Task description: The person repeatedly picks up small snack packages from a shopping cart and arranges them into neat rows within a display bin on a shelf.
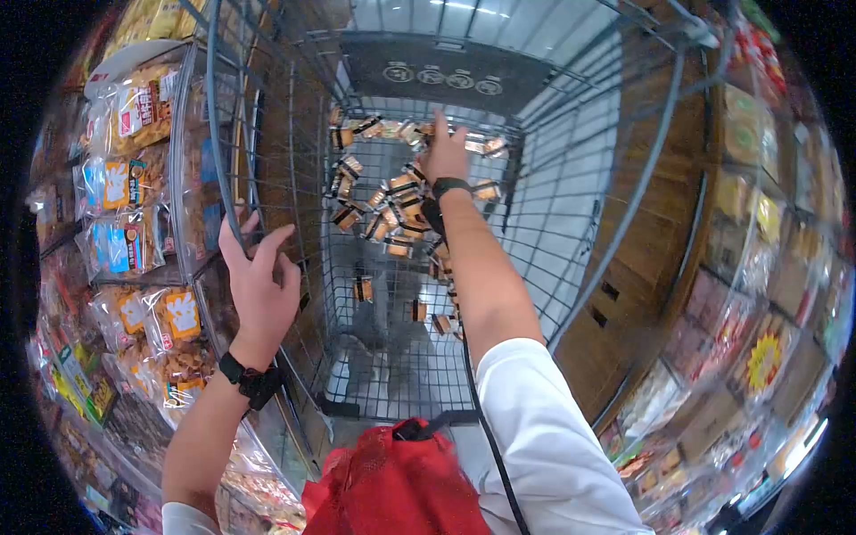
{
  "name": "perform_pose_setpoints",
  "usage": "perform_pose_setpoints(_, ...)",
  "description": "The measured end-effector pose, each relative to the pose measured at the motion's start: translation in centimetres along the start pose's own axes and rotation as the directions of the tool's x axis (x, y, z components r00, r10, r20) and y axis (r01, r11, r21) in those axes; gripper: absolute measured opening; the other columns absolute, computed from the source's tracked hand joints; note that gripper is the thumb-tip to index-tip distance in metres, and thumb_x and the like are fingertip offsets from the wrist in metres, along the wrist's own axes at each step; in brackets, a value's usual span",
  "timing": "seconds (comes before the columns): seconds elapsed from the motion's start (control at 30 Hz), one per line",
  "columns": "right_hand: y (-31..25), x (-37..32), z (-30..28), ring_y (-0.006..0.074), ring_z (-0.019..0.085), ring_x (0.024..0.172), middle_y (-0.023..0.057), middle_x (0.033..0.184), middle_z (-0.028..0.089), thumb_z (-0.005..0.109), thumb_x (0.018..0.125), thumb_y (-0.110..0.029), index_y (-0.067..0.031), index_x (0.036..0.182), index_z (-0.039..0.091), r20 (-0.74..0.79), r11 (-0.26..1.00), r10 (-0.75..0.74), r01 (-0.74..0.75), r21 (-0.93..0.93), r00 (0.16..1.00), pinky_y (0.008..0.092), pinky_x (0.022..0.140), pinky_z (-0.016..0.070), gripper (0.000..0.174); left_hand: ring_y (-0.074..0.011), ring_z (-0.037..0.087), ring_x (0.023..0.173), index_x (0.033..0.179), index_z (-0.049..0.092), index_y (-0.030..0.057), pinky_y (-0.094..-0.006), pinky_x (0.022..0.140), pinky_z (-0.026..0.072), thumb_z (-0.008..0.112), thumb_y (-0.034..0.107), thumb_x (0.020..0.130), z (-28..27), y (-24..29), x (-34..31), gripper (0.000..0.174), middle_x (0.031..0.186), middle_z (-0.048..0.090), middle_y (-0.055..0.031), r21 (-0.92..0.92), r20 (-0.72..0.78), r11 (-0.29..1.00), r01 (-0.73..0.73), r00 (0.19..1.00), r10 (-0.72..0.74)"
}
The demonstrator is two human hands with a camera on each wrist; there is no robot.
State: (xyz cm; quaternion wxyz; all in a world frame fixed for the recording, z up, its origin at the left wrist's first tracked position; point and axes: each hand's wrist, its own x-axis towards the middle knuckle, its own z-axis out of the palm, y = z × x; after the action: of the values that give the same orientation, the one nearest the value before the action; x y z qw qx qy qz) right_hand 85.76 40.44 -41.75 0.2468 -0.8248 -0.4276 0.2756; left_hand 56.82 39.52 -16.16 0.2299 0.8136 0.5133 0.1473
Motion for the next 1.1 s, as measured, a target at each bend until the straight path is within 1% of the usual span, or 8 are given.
perform_pose_setpoints(0.1,-0.8,0.4,1.3,0.0440,0.064,0.112,0.0234,0.137,0.047,0.085,0.078,-0.003,-0.0244,0.157,0.041,-0.042,0.996,0.078,-0.079,-0.042,0.996,0.0506,0.092,0.0553,0.093,-0.0406,0.054,0.135,0.117,0.071,0.0095,-0.0358,0.090,0.0581,0.064,-0.014,0.079,0.0,0.1,0.2,0.046,0.156,0.031,-0.0238,0.044,0.015,0.999,0.003,1.000,-0.004)
perform_pose_setpoints(0.23,-0.1,-0.7,2.0,0.0386,0.063,0.116,0.0186,0.139,0.052,0.088,0.076,-0.009,-0.0157,0.162,0.034,-0.085,0.992,-0.124,0.121,-0.033,0.989,0.0464,0.100,0.0514,0.102,-0.0430,0.053,0.137,0.111,0.071,0.0083,-0.0384,0.093,0.0592,0.065,-0.014,0.077,0.1,0.3,0.0,0.042,0.155,0.031,-0.0253,0.051,0.025,0.998,0.027,0.999,-0.028)
perform_pose_setpoints(0.37,-0.6,-0.3,2.0,0.0356,0.061,0.115,0.0162,0.134,0.058,0.088,0.078,-0.013,-0.0102,0.165,0.026,0.000,0.978,-0.099,0.097,-0.187,0.995,0.0450,0.097,0.0502,0.106,-0.0441,0.053,0.136,0.108,0.070,0.0076,-0.0405,0.095,0.0599,0.066,-0.013,0.076,0.4,0.9,-0.2,0.039,0.154,0.032,-0.0263,0.047,0.010,0.998,0.045,0.999,-0.045)
perform_pose_setpoints(0.53,0.2,-1.5,1.8,0.0367,0.062,0.111,0.0142,0.122,0.059,0.086,0.079,-0.012,-0.0137,0.147,0.049,0.069,0.939,-0.228,0.238,-0.250,0.971,0.0471,0.094,0.0511,0.077,-0.0454,0.053,0.136,0.106,0.070,0.0069,-0.0413,0.094,0.0603,0.066,-0.013,0.075,0.6,0.3,-0.5,0.037,0.154,0.033,-0.0273,0.060,0.011,0.998,0.037,0.999,-0.038)
perform_pose_setpoints(0.77,-0.7,-0.6,2.3,0.0385,0.064,0.109,0.0136,0.124,0.059,0.081,0.084,-0.009,-0.0181,0.137,0.057,0.096,0.951,-0.227,0.242,-0.193,0.969,0.0499,0.091,0.0537,0.059,-0.0438,0.053,0.136,0.105,0.070,0.0064,-0.0409,0.095,0.0590,0.067,-0.012,0.075,0.7,0.1,-0.8,0.035,0.154,0.034,-0.0275,0.040,0.002,0.999,0.012,1.000,-0.012)
perform_pose_setpoints(0.87,-0.5,-0.1,1.5,0.0388,0.066,0.105,0.0133,0.122,0.060,0.081,0.084,-0.010,-0.0153,0.135,0.058,0.112,0.963,-0.221,0.235,-0.132,0.969,0.0509,0.088,0.0541,0.056,-0.0437,0.053,0.135,0.105,0.070,0.0062,-0.0406,0.096,0.0586,0.067,-0.012,0.076,0.5,0.4,-1.1,0.034,0.154,0.034,-0.0275,0.042,-0.001,0.999,0.012,1.000,-0.012)
perform_pose_setpoints(0.97,-2.1,-0.9,-1.3,0.0393,0.067,0.100,0.0123,0.118,0.062,0.082,0.084,-0.011,-0.0123,0.133,0.058,-0.049,0.984,-0.164,0.167,0.059,0.985,0.0492,0.086,0.0550,0.054,-0.0434,0.053,0.135,0.104,0.070,0.0073,-0.0412,0.096,0.0574,0.068,-0.009,0.076,0.7,0.2,-1.4,0.032,0.155,0.035,-0.0270,0.026,-0.019,1.000,0.016,1.000,-0.016)
perform_pose_setpoints(1.1,-4.9,-6.1,-7.7,0.0206,0.069,0.102,0.0098,0.115,0.067,0.081,0.091,-0.016,-0.0030,0.130,0.054,-0.029,0.833,0.016,0.003,0.554,0.999,0.0358,0.087,0.0561,0.049,-0.0432,0.053,0.135,0.103,0.069,0.0072,-0.0415,0.095,0.0575,0.069,-0.006,0.078,0.9,0.3,-1.5,0.029,0.155,0.036,-0.0265,0.003,-0.043,1.000,0.000,0.999,0.000)
